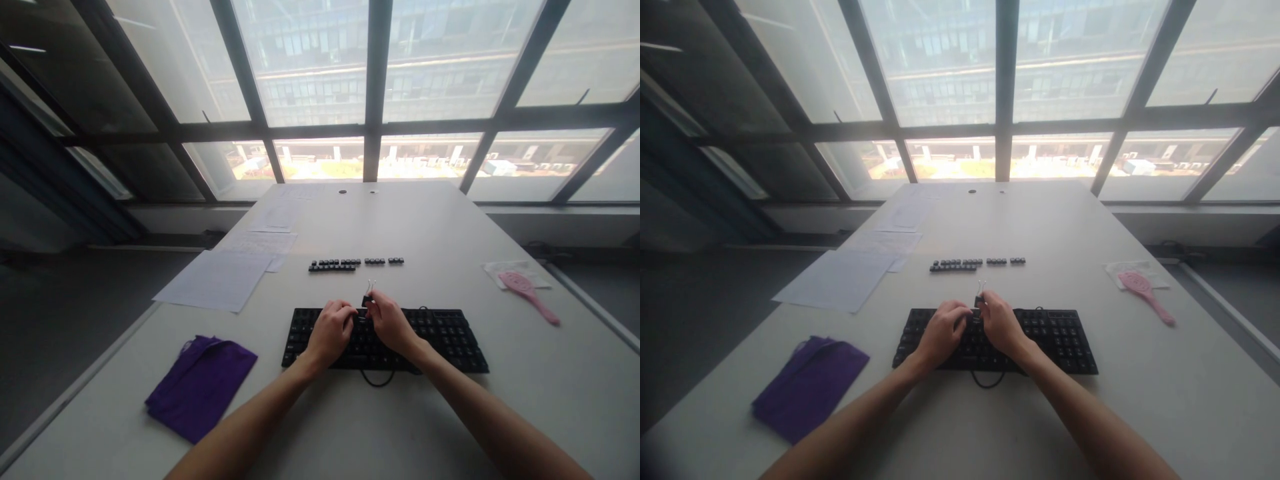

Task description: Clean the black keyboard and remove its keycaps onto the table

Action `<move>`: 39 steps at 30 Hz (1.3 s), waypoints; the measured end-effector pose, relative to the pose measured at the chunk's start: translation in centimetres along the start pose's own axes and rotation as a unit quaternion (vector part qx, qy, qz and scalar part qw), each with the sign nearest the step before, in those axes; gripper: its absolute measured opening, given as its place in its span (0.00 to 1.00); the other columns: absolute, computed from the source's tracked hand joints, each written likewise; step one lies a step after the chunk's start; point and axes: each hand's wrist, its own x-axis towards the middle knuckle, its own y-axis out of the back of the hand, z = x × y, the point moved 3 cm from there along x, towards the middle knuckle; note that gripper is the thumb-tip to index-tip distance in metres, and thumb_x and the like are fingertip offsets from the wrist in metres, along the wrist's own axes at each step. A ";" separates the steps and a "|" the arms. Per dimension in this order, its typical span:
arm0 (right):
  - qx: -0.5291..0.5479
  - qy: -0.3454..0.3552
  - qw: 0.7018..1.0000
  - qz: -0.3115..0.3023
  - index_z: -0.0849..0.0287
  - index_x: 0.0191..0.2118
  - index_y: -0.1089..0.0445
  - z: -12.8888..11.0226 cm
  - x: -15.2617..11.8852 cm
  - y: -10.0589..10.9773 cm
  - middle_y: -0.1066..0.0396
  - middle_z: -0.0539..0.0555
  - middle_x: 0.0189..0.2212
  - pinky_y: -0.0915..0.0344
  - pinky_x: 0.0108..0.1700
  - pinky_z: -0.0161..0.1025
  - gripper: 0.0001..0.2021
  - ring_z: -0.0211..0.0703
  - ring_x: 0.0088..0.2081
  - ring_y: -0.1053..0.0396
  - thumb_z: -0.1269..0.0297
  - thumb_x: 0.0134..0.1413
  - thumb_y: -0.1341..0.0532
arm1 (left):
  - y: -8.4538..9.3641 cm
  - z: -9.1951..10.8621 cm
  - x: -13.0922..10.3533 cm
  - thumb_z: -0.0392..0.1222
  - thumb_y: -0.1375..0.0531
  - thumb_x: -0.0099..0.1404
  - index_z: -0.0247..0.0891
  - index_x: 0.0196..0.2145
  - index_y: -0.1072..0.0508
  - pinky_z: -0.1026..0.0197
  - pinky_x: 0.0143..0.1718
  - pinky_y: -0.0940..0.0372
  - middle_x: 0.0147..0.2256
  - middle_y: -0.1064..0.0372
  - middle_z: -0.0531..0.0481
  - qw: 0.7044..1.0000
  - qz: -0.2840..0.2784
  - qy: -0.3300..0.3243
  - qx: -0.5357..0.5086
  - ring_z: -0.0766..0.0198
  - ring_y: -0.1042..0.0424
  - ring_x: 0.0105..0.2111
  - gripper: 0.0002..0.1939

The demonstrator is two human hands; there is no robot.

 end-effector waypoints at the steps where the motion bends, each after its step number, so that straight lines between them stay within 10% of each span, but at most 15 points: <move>1: -0.010 0.001 1.000 -0.012 0.55 0.34 0.38 -0.2 0.0 0.0 0.33 0.50 0.28 0.40 0.35 0.38 0.07 0.42 0.30 0.36 0.69 0.65 0.49 | -0.1 0.0 -0.1 0.31 0.45 0.67 0.40 0.40 0.24 0.51 0.51 0.34 0.41 0.28 0.46 1.000 0.000 -0.002 0.002 0.55 0.32 0.45 0.11; 12: -0.042 0.156 0.986 -0.042 0.55 0.37 0.30 0.8 -2.0 -0.4 0.30 0.54 0.32 0.36 0.38 0.40 0.12 0.44 0.33 0.34 0.70 0.67 0.50 | 0.6 1.0 0.1 0.33 0.41 0.64 0.43 0.45 0.24 0.52 0.51 0.34 0.42 0.28 0.46 0.998 -0.050 -0.033 -0.013 0.55 0.32 0.45 0.13; 18: 0.033 0.059 0.998 0.020 0.56 0.35 0.30 1.6 -2.0 0.3 0.27 0.53 0.31 0.35 0.38 0.40 0.10 0.43 0.32 0.31 0.67 0.66 0.47 | 0.0 0.6 1.5 0.45 0.34 0.63 0.42 0.39 0.23 0.54 0.44 0.34 0.37 0.28 0.47 0.993 -0.113 -0.012 0.017 0.54 0.30 0.42 0.08; 39: 0.109 0.001 0.990 0.088 0.56 0.35 0.30 1.8 -1.9 1.1 0.26 0.53 0.29 0.32 0.38 0.41 0.10 0.45 0.31 0.29 0.62 0.66 0.46 | -0.1 1.2 0.8 0.41 0.41 0.71 0.42 0.45 0.28 0.52 0.50 0.35 0.43 0.29 0.46 0.997 -0.029 -0.051 -0.054 0.55 0.33 0.47 0.06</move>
